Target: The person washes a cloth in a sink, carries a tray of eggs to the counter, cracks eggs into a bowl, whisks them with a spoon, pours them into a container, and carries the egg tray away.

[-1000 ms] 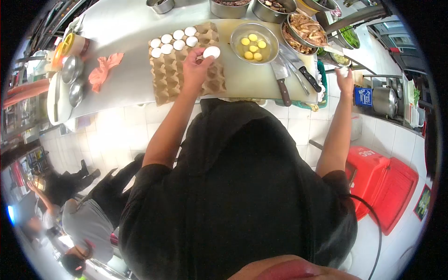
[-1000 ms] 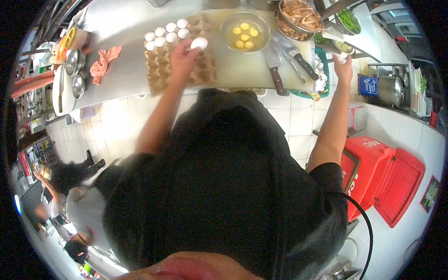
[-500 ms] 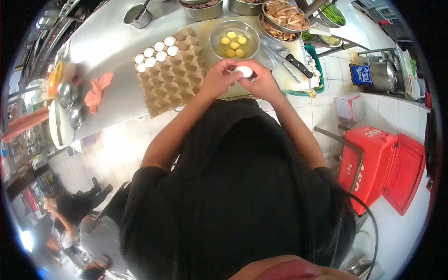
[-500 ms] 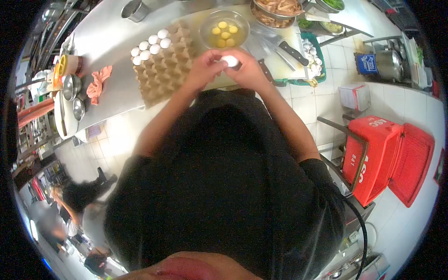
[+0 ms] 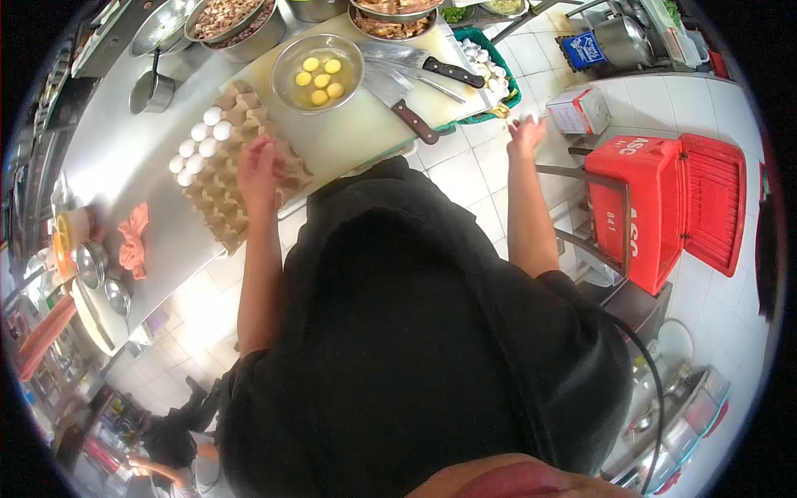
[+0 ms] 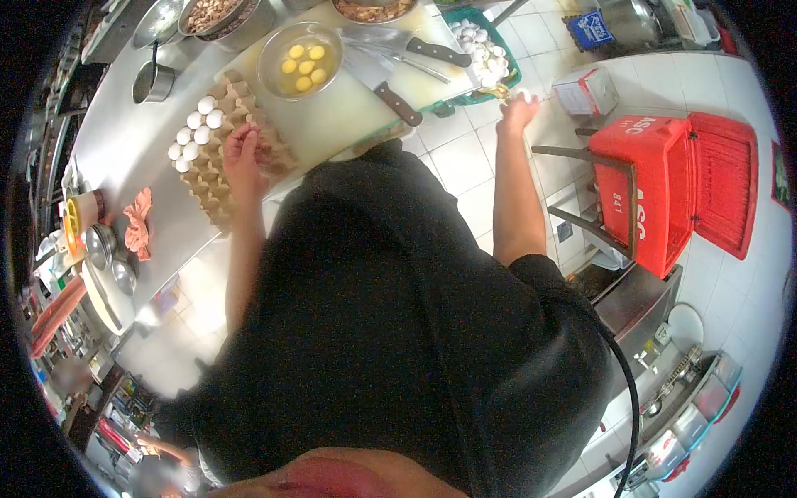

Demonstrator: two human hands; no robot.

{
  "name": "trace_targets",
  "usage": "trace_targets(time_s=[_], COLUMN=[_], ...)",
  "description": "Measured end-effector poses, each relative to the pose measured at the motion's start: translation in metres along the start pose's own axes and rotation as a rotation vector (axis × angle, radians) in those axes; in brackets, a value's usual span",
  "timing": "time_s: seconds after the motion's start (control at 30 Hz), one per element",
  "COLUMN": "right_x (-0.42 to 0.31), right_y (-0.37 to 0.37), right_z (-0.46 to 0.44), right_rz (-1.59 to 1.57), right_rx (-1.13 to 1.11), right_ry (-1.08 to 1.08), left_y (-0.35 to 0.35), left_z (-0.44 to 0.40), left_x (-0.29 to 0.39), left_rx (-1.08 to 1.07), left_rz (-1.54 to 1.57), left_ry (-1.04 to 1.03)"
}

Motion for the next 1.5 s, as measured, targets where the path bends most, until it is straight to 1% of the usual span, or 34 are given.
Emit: trace_targets(time_s=[0.07,0.1,0.13,0.2,0.23,0.3,0.33,0.37,0.4,0.47,0.5,0.57,0.6,0.63,0.67,0.7,0.73,0.77,0.8,0.87,0.9,1.0,1.1,1.2,1.3,1.4,1.43,1.5], right_x=[0.028,0.034,0.035,0.054,0.040,0.018,0.001,-0.028,-0.056,-0.105,-0.115,-0.128,-0.135,-0.140,-0.125,-0.114,-0.112,-0.113,-0.107,-0.100,-0.099,-0.110,-0.118,-0.109,-0.102,-0.124,-0.138,-0.160], right_y=[-0.022,-0.035,-0.031,-0.019,-0.020,-0.023,-0.029,-0.045,-0.067,-0.117,-0.140,-0.183,-0.205,-0.225,-0.247,-0.268,-0.286,-0.300,-0.313,-0.333,-0.339,-0.350,-0.359,-0.368,-0.364,-0.339,-0.324,-0.298], right_z=[0.007,0.018,0.020,-0.010,0.001,-0.001,0.004,0.022,0.047,0.107,0.123,0.150,0.169,0.187,0.181,0.187,0.195,0.209,0.213,0.226,0.231,0.256,0.266,0.258,0.236,0.223,0.215,0.166], right_rz=[0.094,-0.003,-0.069,-0.209,-0.228,-0.421,-0.363,-0.250,-0.202,-0.066,-0.012,0.098,0.249,0.345,0.351,0.339,0.485,0.608,0.662,0.774,0.867,1.084,1.208,0.984,0.548,-0.058,-0.089,-0.190], right_rx=[-0.270,-0.254,-0.257,-0.300,-0.258,-0.249,-0.171,-0.280,-0.424,-0.514,-0.590,-0.735,-0.776,-0.878,-0.929,-0.983,-1.007,-0.979,-0.978,-0.967,-0.975,-0.987,-0.950,-0.999,-1.080,-1.082,-1.053,-1.086], right_ry=[-0.035,-0.093,-0.059,-0.010,-0.014,-0.167,-0.130,0.006,0.119,0.265,0.302,0.387,0.490,0.534,0.674,0.730,0.857,0.982,1.031,1.128,1.083,1.108,1.136,1.118,0.314,-0.126,-0.106,-0.011], left_y=[0.002,0.005,0.007,0.013,0.017,0.027,0.033,0.042,0.055,0.076,0.088,0.110,0.120,0.130,0.140,0.150,0.159,0.167,0.174,0.191,0.197,0.211,0.217,0.222,0.224,0.228,0.228,0.230], left_z=[-0.002,-0.002,-0.003,-0.006,-0.004,-0.001,-0.001,0.000,0.001,0.001,0.000,0.002,0.003,0.003,0.002,0.002,0.003,0.004,0.006,0.009,0.011,0.016,0.016,0.008,0.002,-0.001,-0.003,-0.005], left_x=[0.002,0.005,0.005,0.010,0.015,0.022,0.023,0.022,0.022,0.020,0.016,0.010,0.008,0.006,0.004,0.001,-0.002,-0.004,-0.006,-0.009,-0.011,-0.015,-0.018,-0.035,-0.039,-0.041,-0.040,-0.043], left_rx=[0.010,0.025,0.014,0.032,0.064,0.138,0.173,0.200,0.233,0.283,0.310,0.388,0.424,0.456,0.488,0.519,0.554,0.589,0.623,0.699,0.736,0.780,0.804,0.682,0.623,0.598,0.600,0.601], left_rz=[-0.057,-0.086,-0.135,-0.238,-0.239,-0.219,-0.201,-0.183,-0.192,-0.210,-0.217,-0.209,-0.203,-0.252,-0.301,-0.350,-0.368,-0.387,-0.406,-0.554,-0.629,-0.757,-0.919,-0.684,-0.594,-0.468,-0.479,-0.504], left_ry=[-0.016,-0.024,-0.033,-0.056,-0.067,-0.112,-0.140,-0.164,-0.169,-0.182,-0.181,-0.198,-0.205,-0.240,-0.274,-0.307,-0.344,-0.382,-0.419,-0.435,-0.443,-0.495,-0.549,-0.239,-0.195,-0.096,-0.107,-0.129])
Point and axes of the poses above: each hand's wrist, its own z-axis away from the middle knuckle, its own y-axis out of the back of the hand, x = y × z, the point moved 4 cm from there along -z, towards the middle knuckle, and after that the axes turned 4 degrees about y, right-handed, at the moved point
